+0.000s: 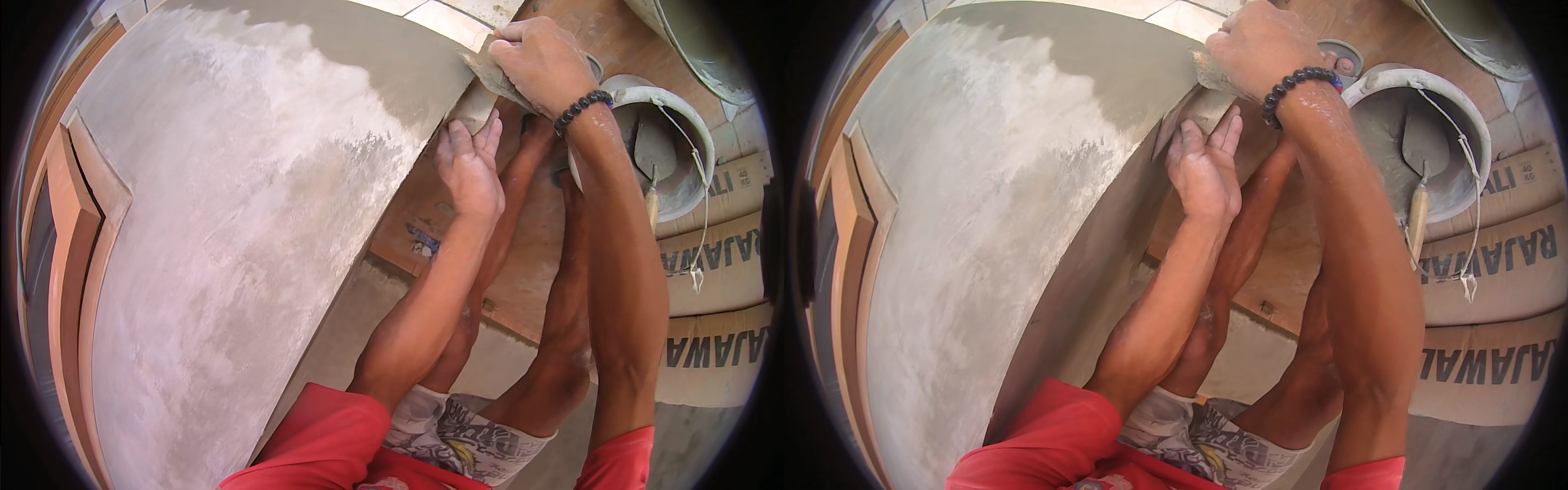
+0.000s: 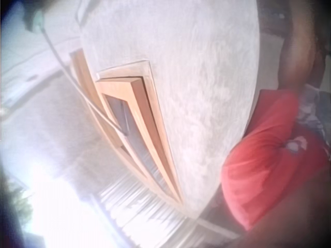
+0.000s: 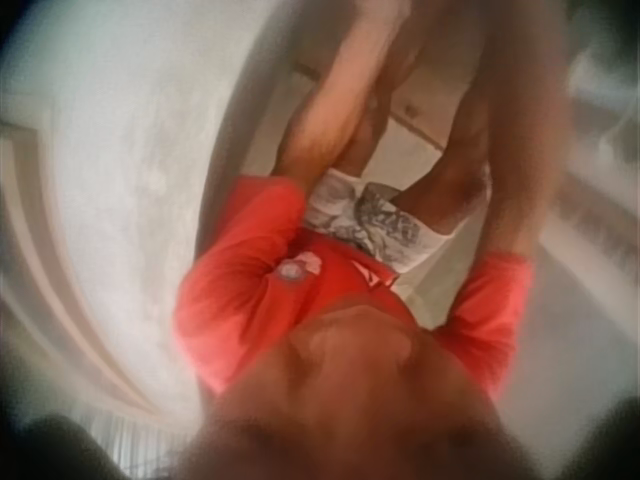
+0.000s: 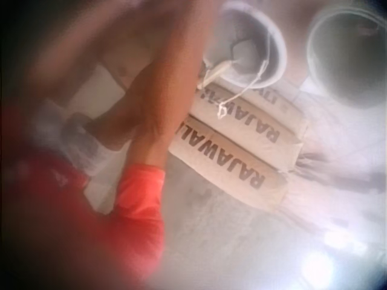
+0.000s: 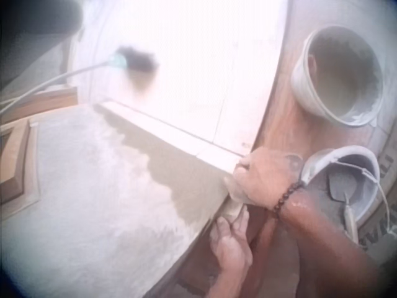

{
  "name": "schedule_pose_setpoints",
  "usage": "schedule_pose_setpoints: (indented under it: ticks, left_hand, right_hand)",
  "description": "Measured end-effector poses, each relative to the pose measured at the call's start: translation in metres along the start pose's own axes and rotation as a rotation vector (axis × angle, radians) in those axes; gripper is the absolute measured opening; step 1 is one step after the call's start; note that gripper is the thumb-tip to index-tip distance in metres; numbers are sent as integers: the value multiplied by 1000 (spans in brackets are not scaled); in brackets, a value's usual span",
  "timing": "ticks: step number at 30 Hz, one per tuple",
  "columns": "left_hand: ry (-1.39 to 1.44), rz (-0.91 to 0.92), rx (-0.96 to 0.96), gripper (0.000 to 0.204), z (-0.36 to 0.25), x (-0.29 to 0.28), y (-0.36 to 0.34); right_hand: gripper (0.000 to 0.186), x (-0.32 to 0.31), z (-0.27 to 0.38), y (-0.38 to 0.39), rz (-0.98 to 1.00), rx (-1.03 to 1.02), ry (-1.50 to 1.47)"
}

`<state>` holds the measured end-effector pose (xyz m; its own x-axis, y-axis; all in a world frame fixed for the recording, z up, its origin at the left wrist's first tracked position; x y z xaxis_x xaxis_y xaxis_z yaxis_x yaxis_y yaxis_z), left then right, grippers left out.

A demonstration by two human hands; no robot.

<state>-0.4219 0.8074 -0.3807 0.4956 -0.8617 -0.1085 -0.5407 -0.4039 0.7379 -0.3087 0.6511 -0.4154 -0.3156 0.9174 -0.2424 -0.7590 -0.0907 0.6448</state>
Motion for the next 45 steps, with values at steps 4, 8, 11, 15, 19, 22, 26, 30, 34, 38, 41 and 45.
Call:
schedule_pose_setpoints:
  ticks: [4, 8, 11, 15, 19, 22, 26, 30, 34, 38, 41, 45]
  left_hand:
    - [-40, -64, 25, 45, 6, -8, -1]
    - [-441, 55, 103, 42, 7, -24, -8]
    - [-183, 2, 23, 42, 6, -7, -3]
    - [-8, -43, 5, 44, 2, -4, -1]
    - [-19, -43, 22, 45, -1, -7, -1]
    - [-24, -46, 22, 45, -3, -5, -1]
    - [-19, -49, 7, 47, 0, -3, 1]
    - [-5, -10, 7, 45, 9, -4, -1]
    - [-167, 31, 7, 40, 14, -19, -6]
    - [-196, -32, -48, 36, 12, -28, -6]
    - [-87, -79, -66, 37, 12, -14, 2]
    - [-7, -76, -13, 36, 5, -3, 2]
  right_hand:
    - [34, 9, 35, 22, 130, -37, 60]
    - [36, -22, 80, 60, 29, -209, -94]
    - [38, -35, 45, 41, 15, -95, -94]
    - [41, -25, -4, 0, -96, -69, -31]
    - [41, -12, -14, -7, -91, -74, -33]
    - [41, -4, -15, -1, -95, -36, -44]
    - [37, 6, -10, 7, -19, 58, -9]
    - [33, 8, 17, 26, 25, 4, 8]
    - [32, -10, 73, 74, -42, -86, -62]
    - [33, -39, 73, 90, -116, -114, -156]
    - [36, -47, 22, 67, -248, -42, -117]
    - [27, -20, 4, 37, -225, -94, -115]
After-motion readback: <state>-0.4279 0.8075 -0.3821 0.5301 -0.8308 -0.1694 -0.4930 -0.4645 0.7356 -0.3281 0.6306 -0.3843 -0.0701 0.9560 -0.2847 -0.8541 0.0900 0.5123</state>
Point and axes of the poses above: each hand's wrist, its own y-axis away from the middle knuckle, its own x-axis out of the palm, z = x × y, the point moved 10 cm from there along -y, towards the middle knuckle, and after that the axes turned 2 degrees about -y, right-handed, at the moved point
